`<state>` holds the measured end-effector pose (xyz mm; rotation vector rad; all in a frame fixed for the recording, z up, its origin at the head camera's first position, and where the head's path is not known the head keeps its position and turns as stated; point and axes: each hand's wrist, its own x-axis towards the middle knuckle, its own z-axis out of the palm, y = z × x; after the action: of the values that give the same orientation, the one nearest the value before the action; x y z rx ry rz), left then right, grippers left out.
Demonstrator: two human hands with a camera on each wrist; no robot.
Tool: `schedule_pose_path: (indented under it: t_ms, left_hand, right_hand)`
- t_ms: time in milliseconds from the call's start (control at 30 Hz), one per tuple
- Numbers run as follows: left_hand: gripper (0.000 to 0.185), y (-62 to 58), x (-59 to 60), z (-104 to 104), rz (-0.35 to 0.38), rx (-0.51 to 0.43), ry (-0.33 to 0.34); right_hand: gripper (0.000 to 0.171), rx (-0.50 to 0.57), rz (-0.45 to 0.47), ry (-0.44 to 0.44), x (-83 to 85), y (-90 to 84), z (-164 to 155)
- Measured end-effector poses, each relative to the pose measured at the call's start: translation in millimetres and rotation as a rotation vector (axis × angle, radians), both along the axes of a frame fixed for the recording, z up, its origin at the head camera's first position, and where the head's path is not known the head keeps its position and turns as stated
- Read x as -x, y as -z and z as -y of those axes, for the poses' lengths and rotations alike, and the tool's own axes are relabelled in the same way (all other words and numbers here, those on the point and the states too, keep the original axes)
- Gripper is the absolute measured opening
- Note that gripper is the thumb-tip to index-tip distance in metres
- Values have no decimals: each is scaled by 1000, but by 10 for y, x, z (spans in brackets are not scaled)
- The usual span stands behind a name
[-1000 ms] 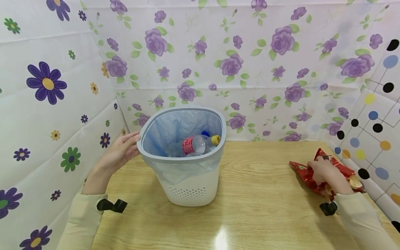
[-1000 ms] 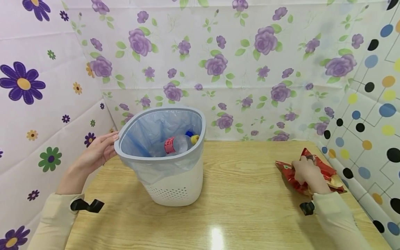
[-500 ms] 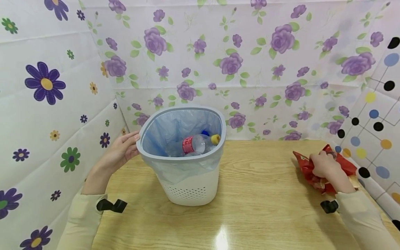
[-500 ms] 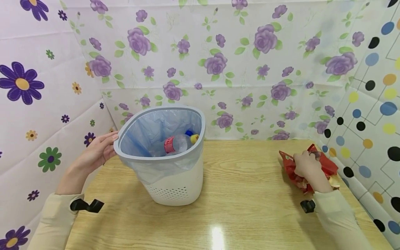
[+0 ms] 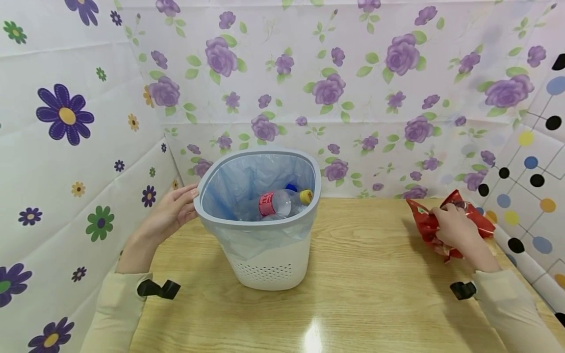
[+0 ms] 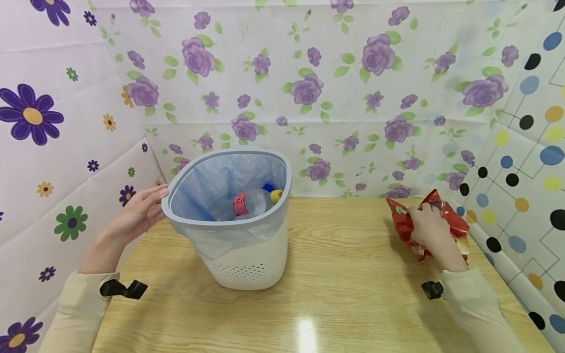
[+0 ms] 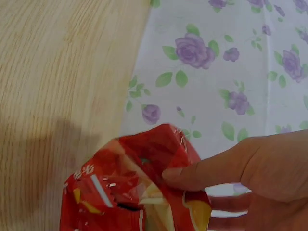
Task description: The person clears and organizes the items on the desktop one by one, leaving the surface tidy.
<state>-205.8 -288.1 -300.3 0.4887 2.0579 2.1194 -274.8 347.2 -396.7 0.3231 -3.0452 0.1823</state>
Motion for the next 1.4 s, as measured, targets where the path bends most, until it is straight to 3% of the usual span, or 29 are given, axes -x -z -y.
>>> schedule_pose_path:
  t_ms: [233, 900, 1400]
  left_hand:
    - [61, 3, 13, 2, 9, -2, 3]
    - [58, 8, 22, 5, -1, 8, 5]
    - [61, 9, 25, 0, 14, 13, -11]
  right_hand:
    - [55, 33, -42, -47, 23, -32, 49]
    - [55, 106, -318, -163, 25, -211, 254]
    - [56, 134, -339, -210, 3, -302, 372]
